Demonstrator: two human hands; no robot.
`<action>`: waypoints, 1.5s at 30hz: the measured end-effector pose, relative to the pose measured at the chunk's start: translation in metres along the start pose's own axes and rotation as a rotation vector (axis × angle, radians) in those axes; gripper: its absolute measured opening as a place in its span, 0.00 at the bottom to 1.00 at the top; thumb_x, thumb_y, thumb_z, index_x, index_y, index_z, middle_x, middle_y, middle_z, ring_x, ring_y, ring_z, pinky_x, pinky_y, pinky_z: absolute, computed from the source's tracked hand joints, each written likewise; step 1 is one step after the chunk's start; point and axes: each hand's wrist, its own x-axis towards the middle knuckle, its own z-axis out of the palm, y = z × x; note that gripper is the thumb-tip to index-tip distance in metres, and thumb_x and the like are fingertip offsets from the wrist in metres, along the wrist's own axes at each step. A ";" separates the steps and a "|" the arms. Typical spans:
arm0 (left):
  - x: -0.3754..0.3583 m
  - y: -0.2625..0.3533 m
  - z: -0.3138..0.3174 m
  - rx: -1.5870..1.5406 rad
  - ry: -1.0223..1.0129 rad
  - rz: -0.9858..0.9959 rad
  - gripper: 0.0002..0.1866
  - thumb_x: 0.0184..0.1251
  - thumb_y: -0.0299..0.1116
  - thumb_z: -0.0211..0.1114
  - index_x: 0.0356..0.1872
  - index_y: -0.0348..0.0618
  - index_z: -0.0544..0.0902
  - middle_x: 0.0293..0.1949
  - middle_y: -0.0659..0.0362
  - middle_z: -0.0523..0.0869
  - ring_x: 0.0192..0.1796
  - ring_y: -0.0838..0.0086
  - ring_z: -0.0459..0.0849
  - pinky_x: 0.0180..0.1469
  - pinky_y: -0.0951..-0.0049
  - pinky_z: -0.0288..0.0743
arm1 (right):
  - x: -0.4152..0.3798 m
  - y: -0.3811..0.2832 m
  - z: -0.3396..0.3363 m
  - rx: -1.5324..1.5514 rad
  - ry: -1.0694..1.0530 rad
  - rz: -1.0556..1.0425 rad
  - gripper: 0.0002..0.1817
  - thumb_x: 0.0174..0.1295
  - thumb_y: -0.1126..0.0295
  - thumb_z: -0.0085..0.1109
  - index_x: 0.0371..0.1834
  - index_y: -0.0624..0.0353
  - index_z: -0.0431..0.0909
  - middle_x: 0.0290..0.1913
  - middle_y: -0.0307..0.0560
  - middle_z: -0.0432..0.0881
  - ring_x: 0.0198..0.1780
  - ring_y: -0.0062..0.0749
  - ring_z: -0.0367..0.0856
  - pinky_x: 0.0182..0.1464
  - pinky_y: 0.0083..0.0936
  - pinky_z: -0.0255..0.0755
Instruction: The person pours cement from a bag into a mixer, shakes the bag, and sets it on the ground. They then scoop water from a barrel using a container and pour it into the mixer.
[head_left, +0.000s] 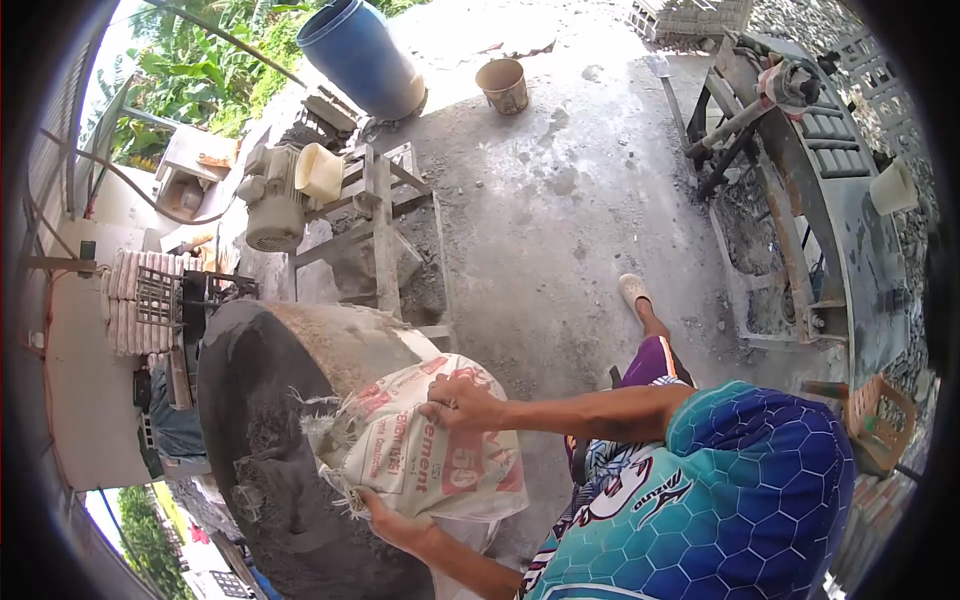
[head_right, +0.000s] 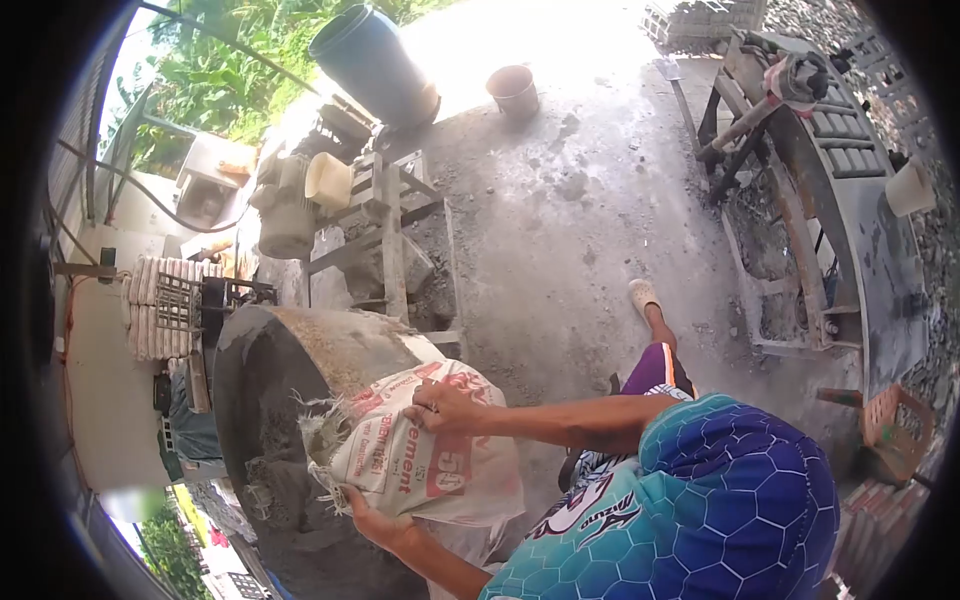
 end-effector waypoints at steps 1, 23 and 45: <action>-0.012 0.005 0.017 0.022 -0.008 0.006 0.28 0.81 0.46 0.60 0.62 0.25 0.80 0.55 0.45 0.86 0.49 0.59 0.91 0.44 0.61 0.91 | -0.002 -0.005 -0.019 -0.005 0.010 -0.022 0.18 0.73 0.62 0.63 0.29 0.65 0.77 0.28 0.54 0.75 0.35 0.43 0.74 0.43 0.39 0.68; -0.139 -0.056 0.591 -0.100 -0.941 0.032 0.18 0.81 0.33 0.62 0.62 0.30 0.81 0.55 0.50 0.87 0.52 0.64 0.88 0.57 0.64 0.84 | 0.020 0.010 -0.565 -0.450 0.834 0.042 0.14 0.69 0.67 0.65 0.28 0.65 0.80 0.27 0.53 0.76 0.36 0.47 0.72 0.42 0.43 0.66; 0.033 -0.230 0.665 0.747 -0.940 0.276 0.29 0.79 0.51 0.61 0.52 0.27 0.88 0.44 0.47 0.93 0.49 0.67 0.89 0.53 0.65 0.79 | -0.428 0.239 -0.658 -0.637 0.992 1.481 0.21 0.57 0.63 0.59 0.43 0.71 0.87 0.45 0.69 0.88 0.52 0.62 0.88 0.55 0.45 0.80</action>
